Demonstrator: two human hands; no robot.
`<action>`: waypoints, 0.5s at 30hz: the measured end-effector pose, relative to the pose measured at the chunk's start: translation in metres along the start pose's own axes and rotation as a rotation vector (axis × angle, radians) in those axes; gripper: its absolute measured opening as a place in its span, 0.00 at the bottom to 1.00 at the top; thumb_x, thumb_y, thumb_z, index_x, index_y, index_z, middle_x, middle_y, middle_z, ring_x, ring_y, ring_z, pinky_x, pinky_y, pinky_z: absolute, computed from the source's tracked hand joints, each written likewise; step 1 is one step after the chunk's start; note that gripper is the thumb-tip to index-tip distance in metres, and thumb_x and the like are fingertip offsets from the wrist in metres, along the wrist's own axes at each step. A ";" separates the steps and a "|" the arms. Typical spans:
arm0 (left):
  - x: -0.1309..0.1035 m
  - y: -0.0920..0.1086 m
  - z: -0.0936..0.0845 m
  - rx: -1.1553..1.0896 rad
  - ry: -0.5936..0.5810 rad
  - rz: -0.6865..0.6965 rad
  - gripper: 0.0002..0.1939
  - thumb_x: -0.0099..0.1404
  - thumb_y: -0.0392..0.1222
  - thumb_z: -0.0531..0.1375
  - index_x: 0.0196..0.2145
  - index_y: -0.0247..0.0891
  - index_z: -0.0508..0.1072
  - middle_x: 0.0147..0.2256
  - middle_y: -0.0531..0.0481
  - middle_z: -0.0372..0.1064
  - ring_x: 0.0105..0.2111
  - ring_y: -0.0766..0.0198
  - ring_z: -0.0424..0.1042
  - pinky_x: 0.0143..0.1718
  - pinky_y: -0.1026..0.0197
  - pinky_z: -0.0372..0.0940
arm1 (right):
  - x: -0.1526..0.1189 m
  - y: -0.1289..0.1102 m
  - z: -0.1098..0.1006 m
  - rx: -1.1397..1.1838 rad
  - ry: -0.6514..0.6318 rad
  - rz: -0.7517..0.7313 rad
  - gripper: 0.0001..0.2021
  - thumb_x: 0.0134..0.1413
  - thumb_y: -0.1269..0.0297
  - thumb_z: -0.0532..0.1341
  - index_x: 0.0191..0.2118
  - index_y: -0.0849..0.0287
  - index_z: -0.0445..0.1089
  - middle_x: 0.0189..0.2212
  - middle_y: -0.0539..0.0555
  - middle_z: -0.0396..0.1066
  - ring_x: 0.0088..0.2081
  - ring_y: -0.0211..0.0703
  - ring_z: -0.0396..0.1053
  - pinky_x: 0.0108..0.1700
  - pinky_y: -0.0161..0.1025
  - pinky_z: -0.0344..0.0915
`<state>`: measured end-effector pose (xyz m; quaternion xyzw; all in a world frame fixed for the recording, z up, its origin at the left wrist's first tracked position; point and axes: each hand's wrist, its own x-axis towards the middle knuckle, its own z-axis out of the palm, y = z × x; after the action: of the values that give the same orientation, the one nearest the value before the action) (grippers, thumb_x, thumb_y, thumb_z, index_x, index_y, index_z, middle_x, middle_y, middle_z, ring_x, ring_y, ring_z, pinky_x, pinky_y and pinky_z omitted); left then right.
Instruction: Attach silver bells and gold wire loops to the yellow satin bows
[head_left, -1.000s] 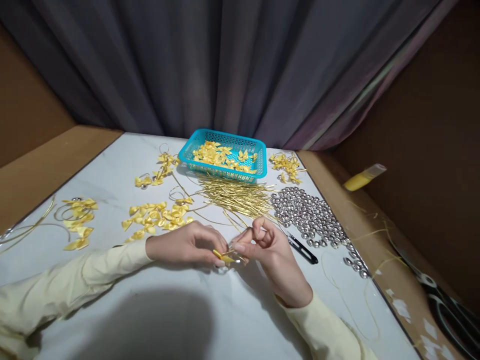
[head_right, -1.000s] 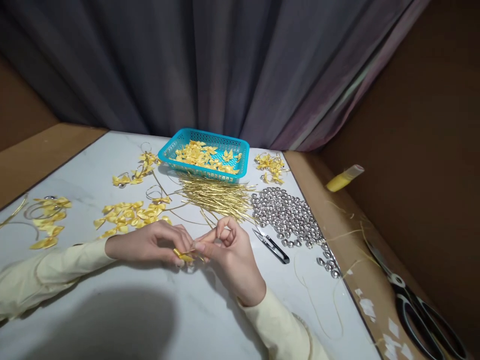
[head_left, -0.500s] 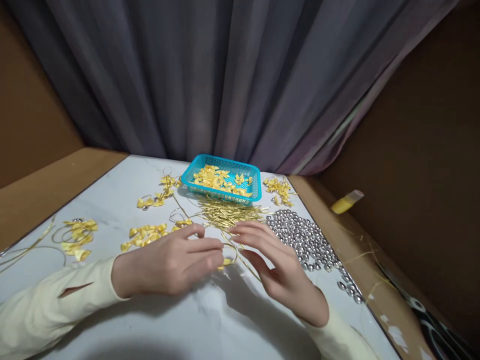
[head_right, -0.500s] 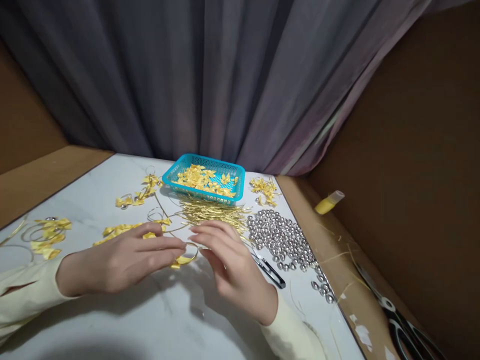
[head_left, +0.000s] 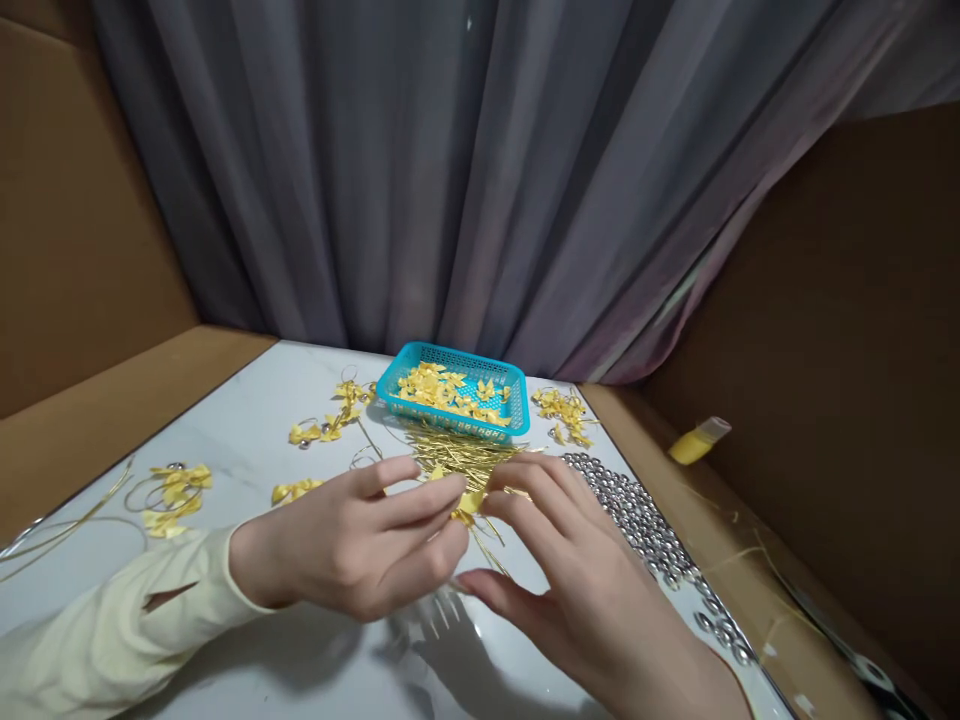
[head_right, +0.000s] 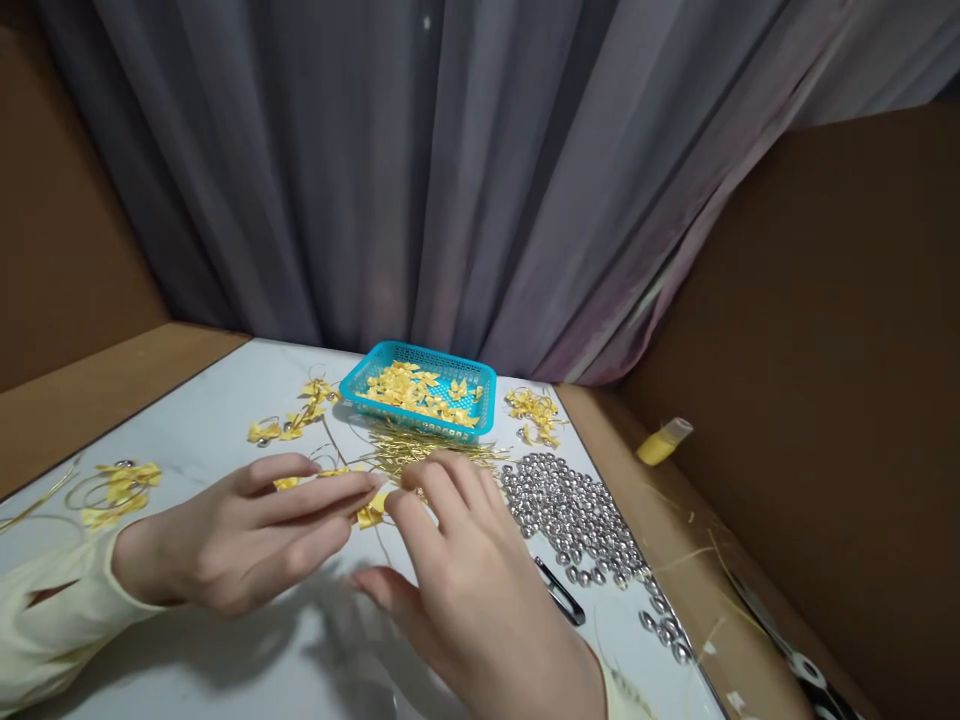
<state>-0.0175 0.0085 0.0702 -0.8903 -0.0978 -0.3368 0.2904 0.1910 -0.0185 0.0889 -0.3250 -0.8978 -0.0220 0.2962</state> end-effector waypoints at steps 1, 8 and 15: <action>0.001 0.000 0.000 -0.006 -0.001 -0.002 0.18 0.69 0.30 0.43 0.33 0.35 0.71 0.29 0.46 0.76 0.44 0.60 0.71 0.38 0.57 0.60 | 0.000 -0.001 0.002 -0.078 0.034 -0.028 0.13 0.55 0.61 0.62 0.41 0.64 0.64 0.41 0.61 0.68 0.45 0.52 0.62 0.45 0.49 0.62; 0.000 0.001 0.002 -0.057 -0.028 -0.038 0.16 0.69 0.28 0.43 0.34 0.33 0.69 0.31 0.43 0.76 0.41 0.59 0.72 0.39 0.56 0.61 | -0.003 -0.002 0.004 -0.347 0.036 -0.064 0.12 0.60 0.60 0.55 0.30 0.62 0.63 0.28 0.57 0.67 0.33 0.48 0.59 0.36 0.45 0.55; 0.001 -0.001 0.001 -0.083 -0.058 -0.059 0.13 0.68 0.28 0.46 0.35 0.32 0.69 0.31 0.43 0.76 0.39 0.58 0.73 0.40 0.56 0.60 | -0.007 0.000 0.010 -0.243 -0.102 -0.085 0.13 0.60 0.73 0.52 0.24 0.61 0.62 0.24 0.53 0.64 0.28 0.43 0.54 0.32 0.41 0.48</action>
<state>-0.0172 0.0096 0.0706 -0.9076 -0.1183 -0.3232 0.2404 0.1902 -0.0207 0.0767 -0.3210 -0.9153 -0.1268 0.2076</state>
